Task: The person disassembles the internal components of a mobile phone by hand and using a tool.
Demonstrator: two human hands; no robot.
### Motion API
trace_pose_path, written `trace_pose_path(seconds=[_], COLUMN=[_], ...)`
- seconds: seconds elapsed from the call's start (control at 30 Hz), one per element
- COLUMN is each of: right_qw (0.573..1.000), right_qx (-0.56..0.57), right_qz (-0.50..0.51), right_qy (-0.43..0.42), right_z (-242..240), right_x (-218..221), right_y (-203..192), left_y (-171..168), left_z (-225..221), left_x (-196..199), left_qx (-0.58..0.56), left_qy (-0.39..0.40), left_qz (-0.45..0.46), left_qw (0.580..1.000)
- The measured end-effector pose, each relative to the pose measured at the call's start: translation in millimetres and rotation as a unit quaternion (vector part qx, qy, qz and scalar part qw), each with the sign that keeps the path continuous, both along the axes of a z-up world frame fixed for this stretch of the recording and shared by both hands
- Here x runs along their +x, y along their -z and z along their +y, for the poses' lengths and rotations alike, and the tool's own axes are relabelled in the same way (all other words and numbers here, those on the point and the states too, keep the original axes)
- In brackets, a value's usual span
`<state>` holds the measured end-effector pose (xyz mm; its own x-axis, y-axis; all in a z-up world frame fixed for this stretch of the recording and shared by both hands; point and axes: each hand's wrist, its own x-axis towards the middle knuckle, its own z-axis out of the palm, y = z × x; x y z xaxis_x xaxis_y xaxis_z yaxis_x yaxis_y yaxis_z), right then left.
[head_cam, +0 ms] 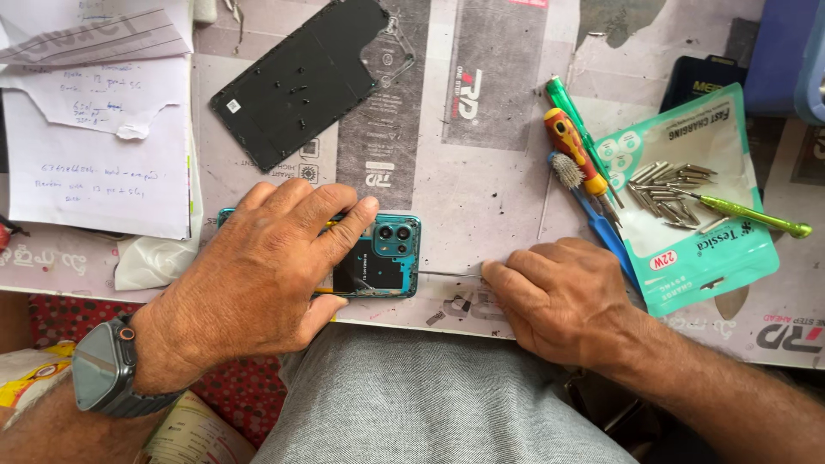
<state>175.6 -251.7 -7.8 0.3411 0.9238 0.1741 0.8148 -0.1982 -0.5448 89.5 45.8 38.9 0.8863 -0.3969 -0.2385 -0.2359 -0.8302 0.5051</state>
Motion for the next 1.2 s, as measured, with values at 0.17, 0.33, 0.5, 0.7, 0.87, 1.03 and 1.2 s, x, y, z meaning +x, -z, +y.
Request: trace_pose_path(seconds=[0.17, 0.33, 0.5, 0.7, 0.87, 1.03, 1.2], right_qw=[1.000, 1.000, 1.000, 1.000, 0.999, 1.000, 1.000], right_qx=[0.002, 0.000, 0.024, 0.005, 0.014, -0.010, -0.002], right_qz=[0.017, 0.011, 0.016, 0.002, 0.007, 0.007, -0.004], right_qy=[-0.009, 0.006, 0.013, 0.017, -0.043, 0.002, 0.023], right_z=[-1.0, -0.1, 1.0, 0.8, 1.0, -0.2, -0.4], right_x=[2.5, 2.2, 1.8, 3.3, 4.2, 2.4, 2.0], right_y=[0.9, 1.7, 0.5, -1.3, -1.5, 1.5, -0.3], left_y=[-1.4, 0.7, -0.1, -2.1, -5.4, -2.3, 0.4], left_z=[0.0, 0.1, 0.5, -0.1, -1.7, -0.9, 1.0], left_x=[1.8, 0.1, -0.5, 2.4, 4.4, 3.1, -0.2], left_qx=[0.009, 0.012, 0.007, 0.011, 0.001, 0.003, 0.016], left_qy=[0.005, 0.009, 0.008, 0.009, 0.007, 0.008, 0.015], left_qz=[0.005, -0.007, -0.013, -0.002, -0.008, -0.002, -0.023], left_qw=[1.000, 1.000, 1.000, 1.000, 1.000, 1.000, 1.000])
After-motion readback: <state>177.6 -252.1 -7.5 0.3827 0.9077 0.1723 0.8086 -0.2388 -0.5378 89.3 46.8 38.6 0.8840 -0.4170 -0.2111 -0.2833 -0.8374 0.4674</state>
